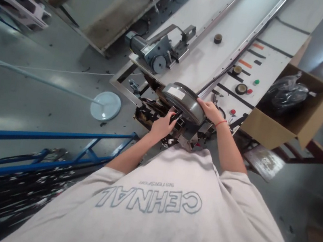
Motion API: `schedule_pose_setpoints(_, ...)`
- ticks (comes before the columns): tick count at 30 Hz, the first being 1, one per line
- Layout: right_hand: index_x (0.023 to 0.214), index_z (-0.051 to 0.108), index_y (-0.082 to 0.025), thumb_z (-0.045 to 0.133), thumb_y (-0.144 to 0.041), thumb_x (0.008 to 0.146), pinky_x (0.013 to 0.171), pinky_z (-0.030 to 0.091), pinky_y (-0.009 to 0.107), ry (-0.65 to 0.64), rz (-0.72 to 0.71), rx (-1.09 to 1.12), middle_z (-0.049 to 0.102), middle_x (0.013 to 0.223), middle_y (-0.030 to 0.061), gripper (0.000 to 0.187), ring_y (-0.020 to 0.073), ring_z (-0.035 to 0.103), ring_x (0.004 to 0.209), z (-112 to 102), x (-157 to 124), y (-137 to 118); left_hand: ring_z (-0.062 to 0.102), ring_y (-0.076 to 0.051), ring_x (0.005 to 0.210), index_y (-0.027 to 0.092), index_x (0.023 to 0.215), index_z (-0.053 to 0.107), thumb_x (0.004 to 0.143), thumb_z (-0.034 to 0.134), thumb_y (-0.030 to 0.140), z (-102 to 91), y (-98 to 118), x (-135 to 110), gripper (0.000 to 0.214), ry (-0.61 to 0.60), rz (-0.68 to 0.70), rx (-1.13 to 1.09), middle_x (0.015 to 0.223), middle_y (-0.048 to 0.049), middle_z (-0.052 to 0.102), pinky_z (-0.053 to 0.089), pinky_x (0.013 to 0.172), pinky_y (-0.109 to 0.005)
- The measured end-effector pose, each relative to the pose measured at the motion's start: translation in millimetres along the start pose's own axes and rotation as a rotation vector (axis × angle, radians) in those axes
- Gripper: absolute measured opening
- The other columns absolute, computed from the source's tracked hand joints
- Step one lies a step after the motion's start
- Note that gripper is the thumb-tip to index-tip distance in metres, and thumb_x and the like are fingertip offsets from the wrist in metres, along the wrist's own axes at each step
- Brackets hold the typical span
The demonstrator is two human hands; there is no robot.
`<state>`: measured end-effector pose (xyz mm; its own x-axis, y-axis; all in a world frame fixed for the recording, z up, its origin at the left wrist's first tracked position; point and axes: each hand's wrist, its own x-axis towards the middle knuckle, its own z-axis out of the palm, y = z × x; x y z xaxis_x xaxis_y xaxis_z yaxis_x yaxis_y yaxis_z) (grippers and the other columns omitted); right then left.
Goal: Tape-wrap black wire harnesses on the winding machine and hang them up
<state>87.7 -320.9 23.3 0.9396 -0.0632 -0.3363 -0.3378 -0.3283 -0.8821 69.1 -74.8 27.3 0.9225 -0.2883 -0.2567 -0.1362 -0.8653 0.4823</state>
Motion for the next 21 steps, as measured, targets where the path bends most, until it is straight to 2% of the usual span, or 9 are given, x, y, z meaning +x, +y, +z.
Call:
schedule_pose_setpoints(2, 0.059, 0.052, -0.019, 0.04, -0.078, 0.085, 0.055, 0.035, 0.026, 0.059, -0.054, -0.082, 0.046, 0.054, -0.0004, 0.066, 0.0141, 0.045, 0.055, 5, 4, -7, 0.068, -0.033, 0.084, 0.013, 0.109, 0.062, 0.091, 0.061, 0.042, -0.7, 7, 14, 0.034, -0.01, -0.04, 0.107, 0.078, -0.0138, 0.066, 0.047, 0.078, -0.036)
schedule_pose_setpoints(5, 0.078, 0.062, -0.017, 0.04, -0.055, 0.096, 0.073, 0.046, 0.03, 0.309, -0.05, -0.369, 0.064, 0.081, 0.008, 0.048, 0.0211, 0.06, 0.08, 9, 6, -7, 0.067, -0.036, 0.084, 0.014, 0.075, 0.063, 0.082, 0.07, 0.05, -13.6, 4, 37, 0.038, -0.085, -0.038, 0.159, 0.068, -0.0133, 0.061, 0.048, 0.077, -0.037)
schedule_pose_setpoints(7, 0.099, 0.065, -0.012, 0.056, -0.037, 0.089, 0.083, 0.048, 0.037, 0.419, 0.116, -0.61, 0.065, 0.105, 0.0172, 0.028, 0.028, 0.062, 0.098, 7, 1, 9, 0.067, -0.036, 0.085, 0.016, 0.062, 0.059, 0.081, 0.07, 0.053, -31.0, -6, 49, 0.043, -0.085, -0.032, 0.173, 0.064, -0.0124, 0.059, 0.048, 0.077, -0.036)
schedule_pose_setpoints(9, 0.111, 0.062, -0.007, 0.067, -0.027, 0.078, 0.086, 0.049, 0.043, 0.398, 0.32, -0.724, 0.064, 0.11, 0.0231, 0.039, 0.0339, 0.062, 0.102, 0, -9, 31, 0.066, -0.035, 0.087, 0.016, 0.063, 0.061, 0.084, 0.066, 0.055, -50.4, -19, 58, 0.045, -0.033, -0.03, 0.211, 0.067, -0.0132, 0.061, 0.048, 0.076, -0.035)
schedule_pose_setpoints(11, 0.107, 0.063, -0.007, 0.071, -0.026, 0.074, 0.086, 0.05, 0.045, 0.289, 0.403, -0.631, 0.067, 0.1, 0.0203, 0.039, 0.0338, 0.064, 0.097, -9, -26, 48, 0.066, -0.034, 0.09, 0.015, 0.073, 0.067, 0.088, 0.06, 0.057, -65.0, -29, 61, 0.045, -0.024, -0.028, 0.264, 0.075, -0.0144, 0.065, 0.049, 0.075, -0.033)
schedule_pose_setpoints(12, 0.101, 0.063, -0.009, 0.071, -0.028, 0.074, 0.085, 0.051, 0.044, 0.237, 0.374, -0.515, 0.068, 0.094, 0.0169, 0.034, 0.0315, 0.065, 0.093, -13, -37, 53, 0.066, -0.032, 0.091, 0.015, 0.081, 0.069, 0.09, 0.057, 0.057, -69.1, -32, 61, 0.045, -0.044, -0.022, 0.286, 0.08, -0.0147, 0.067, 0.049, 0.076, -0.033)
schedule_pose_setpoints(15, 0.092, 0.061, -0.015, 0.074, -0.037, 0.075, 0.082, 0.053, 0.036, 0.009, 0.085, -0.027, 0.068, 0.091, 0.0095, 0.031, 0.0236, 0.065, 0.086, -9, -79, 45, 0.066, -0.029, 0.095, 0.016, 0.105, 0.069, 0.096, 0.047, 0.054, -70.1, -34, 56, 0.045, -0.095, -0.005, 0.332, 0.095, -0.014, 0.071, 0.05, 0.077, -0.031)
schedule_pose_setpoints(18, 0.096, 0.062, -0.015, 0.073, -0.059, 0.075, 0.083, 0.054, 0.034, -0.444, -0.134, 0.416, 0.069, 0.101, 0.0105, 0.05, 0.0216, 0.067, 0.09, 32, -106, 18, 0.066, -0.029, 0.099, 0.017, 0.112, 0.067, 0.099, 0.04, 0.053, -66.1, -29, 48, 0.047, -0.063, -0.028, 0.396, 0.102, -0.0144, 0.071, 0.05, 0.08, -0.033)
schedule_pose_setpoints(21, 0.091, 0.061, -0.015, 0.047, -0.087, 0.075, 0.081, 0.056, 0.036, -0.885, 0.003, 0.747, 0.07, 0.103, 0.0145, 0.075, 0.0237, 0.069, 0.091, 95, -89, -6, 0.067, -0.031, 0.098, 0.016, 0.112, 0.067, 0.099, 0.037, 0.055, -67.9, -20, 42, 0.051, -0.022, -0.035, 0.456, 0.101, -0.016, 0.072, 0.05, 0.081, -0.035)
